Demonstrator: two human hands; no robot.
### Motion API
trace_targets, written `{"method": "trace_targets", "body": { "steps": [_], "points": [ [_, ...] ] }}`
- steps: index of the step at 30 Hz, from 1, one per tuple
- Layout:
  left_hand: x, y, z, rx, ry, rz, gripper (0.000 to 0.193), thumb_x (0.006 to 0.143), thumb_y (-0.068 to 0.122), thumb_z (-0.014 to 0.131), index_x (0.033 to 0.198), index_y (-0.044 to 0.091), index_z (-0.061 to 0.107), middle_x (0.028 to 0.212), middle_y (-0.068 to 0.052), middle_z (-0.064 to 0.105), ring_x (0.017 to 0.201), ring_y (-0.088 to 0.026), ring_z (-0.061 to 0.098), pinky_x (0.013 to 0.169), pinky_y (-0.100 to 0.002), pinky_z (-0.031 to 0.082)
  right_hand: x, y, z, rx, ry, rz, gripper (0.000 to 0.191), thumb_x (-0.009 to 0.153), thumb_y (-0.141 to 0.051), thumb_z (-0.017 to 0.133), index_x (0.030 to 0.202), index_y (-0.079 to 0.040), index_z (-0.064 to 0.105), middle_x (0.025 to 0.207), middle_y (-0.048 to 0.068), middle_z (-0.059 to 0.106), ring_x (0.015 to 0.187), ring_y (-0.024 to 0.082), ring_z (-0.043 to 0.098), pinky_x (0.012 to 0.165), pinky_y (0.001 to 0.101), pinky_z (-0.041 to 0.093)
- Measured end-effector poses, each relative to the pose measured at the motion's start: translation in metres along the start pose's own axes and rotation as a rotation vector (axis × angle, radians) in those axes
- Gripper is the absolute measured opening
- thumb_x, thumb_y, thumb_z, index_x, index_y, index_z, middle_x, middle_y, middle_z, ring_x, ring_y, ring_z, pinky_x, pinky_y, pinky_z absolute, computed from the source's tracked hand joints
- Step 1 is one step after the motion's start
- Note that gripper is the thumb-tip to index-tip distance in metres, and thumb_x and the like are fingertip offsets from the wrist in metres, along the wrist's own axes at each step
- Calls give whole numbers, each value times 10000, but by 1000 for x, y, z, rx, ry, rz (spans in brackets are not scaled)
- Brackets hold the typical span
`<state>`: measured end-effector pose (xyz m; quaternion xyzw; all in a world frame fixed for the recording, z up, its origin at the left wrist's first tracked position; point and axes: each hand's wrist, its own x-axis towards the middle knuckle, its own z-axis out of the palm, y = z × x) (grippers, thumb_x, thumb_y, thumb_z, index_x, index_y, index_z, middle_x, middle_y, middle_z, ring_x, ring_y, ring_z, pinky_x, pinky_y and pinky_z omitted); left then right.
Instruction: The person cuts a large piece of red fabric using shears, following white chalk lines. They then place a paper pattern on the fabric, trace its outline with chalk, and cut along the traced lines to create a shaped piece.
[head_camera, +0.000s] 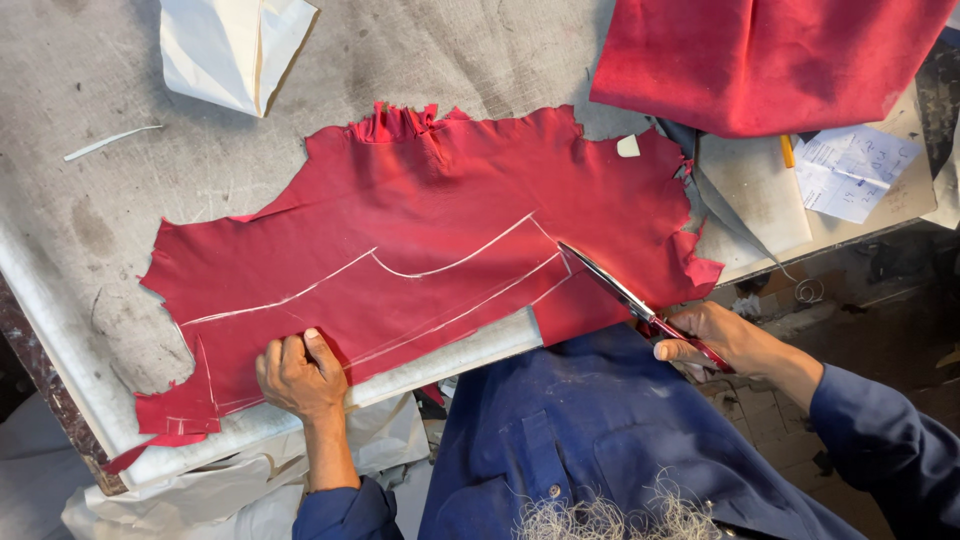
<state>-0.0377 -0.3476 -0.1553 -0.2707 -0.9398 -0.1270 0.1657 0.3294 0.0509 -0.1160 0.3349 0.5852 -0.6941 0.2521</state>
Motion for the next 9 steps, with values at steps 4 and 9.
{"method": "trace_targets", "body": {
  "steps": [4, 9],
  "points": [
    [1, 0, 0, 2, 8, 17, 399, 1060, 316, 593, 746, 69, 597, 785, -84, 542, 756, -310, 514, 659, -447, 404, 9, -2, 0, -57, -8, -48, 540, 760, -576, 739, 710, -63, 579, 493, 7, 531, 432, 136, 564, 411, 320, 471],
    [1, -3, 2, -17, -6, -30, 422, 1044, 327, 605, 699, 85, 579, 734, -74, 536, 708, -300, 507, 621, -453, 392, 31, -7, 1, -205, 60, -37, 642, 791, -634, 713, 657, -40, 511, 510, 17, 505, 478, 155, 633, 450, 324, 519]
  ]
}}
